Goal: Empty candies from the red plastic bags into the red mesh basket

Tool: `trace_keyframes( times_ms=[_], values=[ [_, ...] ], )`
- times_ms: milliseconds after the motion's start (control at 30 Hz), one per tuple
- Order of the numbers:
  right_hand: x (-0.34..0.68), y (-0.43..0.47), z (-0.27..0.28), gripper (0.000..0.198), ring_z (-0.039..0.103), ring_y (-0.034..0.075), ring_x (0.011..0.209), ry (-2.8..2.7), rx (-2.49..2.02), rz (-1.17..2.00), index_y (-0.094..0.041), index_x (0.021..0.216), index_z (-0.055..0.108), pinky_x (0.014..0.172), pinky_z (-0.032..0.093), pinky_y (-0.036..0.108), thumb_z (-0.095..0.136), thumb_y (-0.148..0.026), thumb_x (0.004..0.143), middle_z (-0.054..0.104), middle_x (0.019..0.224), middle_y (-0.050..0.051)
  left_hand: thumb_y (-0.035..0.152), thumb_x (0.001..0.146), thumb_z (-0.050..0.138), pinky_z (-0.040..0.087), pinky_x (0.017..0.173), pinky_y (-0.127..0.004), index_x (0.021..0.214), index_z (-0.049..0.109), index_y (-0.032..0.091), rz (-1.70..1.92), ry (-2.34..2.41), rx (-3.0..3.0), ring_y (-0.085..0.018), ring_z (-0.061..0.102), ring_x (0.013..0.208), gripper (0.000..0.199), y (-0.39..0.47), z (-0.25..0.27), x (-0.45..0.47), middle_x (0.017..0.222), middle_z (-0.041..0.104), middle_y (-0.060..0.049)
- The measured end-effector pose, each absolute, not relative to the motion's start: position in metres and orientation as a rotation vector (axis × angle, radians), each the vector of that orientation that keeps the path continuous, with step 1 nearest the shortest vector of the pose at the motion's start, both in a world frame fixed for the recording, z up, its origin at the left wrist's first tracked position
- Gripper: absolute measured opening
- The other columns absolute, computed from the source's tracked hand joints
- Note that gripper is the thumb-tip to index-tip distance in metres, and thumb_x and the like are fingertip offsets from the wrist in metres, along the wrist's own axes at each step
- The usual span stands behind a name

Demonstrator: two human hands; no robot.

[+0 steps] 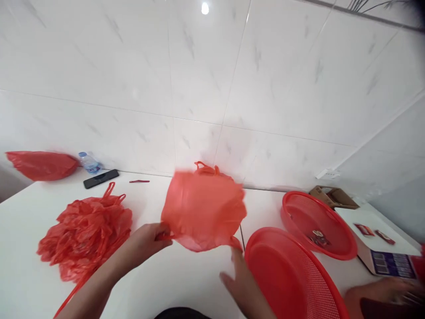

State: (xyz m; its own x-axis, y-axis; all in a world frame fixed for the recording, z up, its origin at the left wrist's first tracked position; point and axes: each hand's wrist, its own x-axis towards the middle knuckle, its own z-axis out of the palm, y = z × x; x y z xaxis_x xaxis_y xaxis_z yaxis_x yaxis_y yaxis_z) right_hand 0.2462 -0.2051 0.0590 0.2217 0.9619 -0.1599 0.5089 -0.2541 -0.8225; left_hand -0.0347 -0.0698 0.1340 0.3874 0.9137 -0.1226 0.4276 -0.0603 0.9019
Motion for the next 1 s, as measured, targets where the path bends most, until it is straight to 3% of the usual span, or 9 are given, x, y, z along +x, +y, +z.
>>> trace_keyframes(
  times_ms=[100,167,233,400,533,667,767,900,1000],
  values=[
    [0.247,-0.222,0.045,0.082,0.051,0.028,0.126,-1.442,-1.816,1.459,-0.027,0.143,0.041,0.103,0.042,0.04,0.062,-0.019,0.064,0.041,0.149,0.009,0.028,0.067,0.072,0.021,0.048,-0.021,0.051,0.049,0.019,0.415,1.155,1.596,-0.01,0.032,0.053,0.029,-0.075,0.121,-0.036,0.054,0.041,0.004],
    [0.253,-0.233,0.043,0.072,0.061,0.024,0.11,-1.298,-1.698,1.603,-0.026,0.14,0.045,0.092,0.048,0.037,0.06,-0.023,0.069,0.052,0.14,0.01,0.036,0.071,0.071,0.025,0.05,-0.021,0.058,0.052,0.019,0.4,1.012,1.466,-0.01,0.032,0.056,0.029,-0.08,0.117,-0.035,0.059,0.042,0.004],
    [0.263,-0.239,0.046,0.063,0.063,0.022,0.102,-1.127,-1.691,1.495,-0.02,0.136,0.05,0.089,0.049,0.036,0.057,-0.028,0.074,0.057,0.133,0.012,0.044,0.074,0.07,0.026,0.052,-0.021,0.065,0.055,0.018,0.447,0.938,1.336,-0.01,0.03,0.056,0.031,-0.082,0.115,-0.03,0.06,0.042,0.005],
    [0.299,-0.239,0.051,0.058,0.056,0.024,0.118,-0.903,-1.867,1.112,-0.016,0.132,0.053,0.099,0.046,0.038,0.056,-0.036,0.078,0.056,0.134,0.013,0.045,0.08,0.066,0.02,0.048,-0.021,0.074,0.057,0.019,0.681,0.935,1.051,-0.008,0.021,0.05,0.028,-0.079,0.109,0.0,0.053,0.032,0.008],
    [0.319,-0.252,0.032,0.059,0.048,0.027,0.128,-0.934,-2.071,0.935,-0.017,0.133,0.053,0.108,0.038,0.042,0.055,-0.037,0.078,0.052,0.14,0.011,0.041,0.082,0.066,0.028,0.049,-0.019,0.102,0.061,0.02,0.712,0.892,0.934,-0.008,0.03,0.052,0.03,-0.078,0.107,0.015,0.058,0.041,0.007],
    [0.326,-0.268,0.007,0.062,0.037,0.026,0.137,-1.034,-2.221,0.932,-0.014,0.133,0.053,0.115,0.029,0.041,0.056,-0.034,0.074,0.045,0.146,0.012,0.038,0.078,0.071,0.039,0.053,-0.02,0.114,0.06,0.023,0.736,0.9,0.798,-0.01,0.044,0.057,0.04,-0.077,0.103,0.017,0.068,0.054,0.004],
    [0.334,-0.27,0.002,0.069,0.031,0.028,0.141,-0.922,-2.218,0.879,-0.015,0.134,0.05,0.115,0.03,0.042,0.063,-0.036,0.07,0.04,0.149,0.012,0.036,0.076,0.073,0.047,0.058,-0.021,0.117,0.059,0.024,0.711,0.951,0.619,-0.011,0.055,0.064,0.044,-0.073,0.093,0.023,0.08,0.064,0.001],
    [0.374,-0.264,0.011,0.083,0.048,0.028,0.128,-0.538,-1.861,0.823,-0.019,0.141,0.034,0.1,0.047,0.04,0.065,-0.05,0.071,0.036,0.15,0.015,0.031,0.075,0.075,0.054,0.066,-0.024,0.113,0.061,0.021,0.636,1.029,0.467,-0.012,0.064,0.072,0.042,-0.077,0.074,0.047,0.102,0.07,-0.006],
    [0.433,-0.26,0.012,0.068,0.063,0.027,0.109,-0.307,-1.599,0.714,-0.021,0.122,0.047,0.088,0.053,0.041,0.064,-0.058,0.068,0.056,0.13,0.015,0.033,0.072,0.076,0.052,0.062,-0.022,0.104,0.062,0.019,0.551,1.019,0.443,-0.013,0.065,0.071,0.038,-0.094,0.06,0.072,0.098,0.071,-0.007]
  ],
)
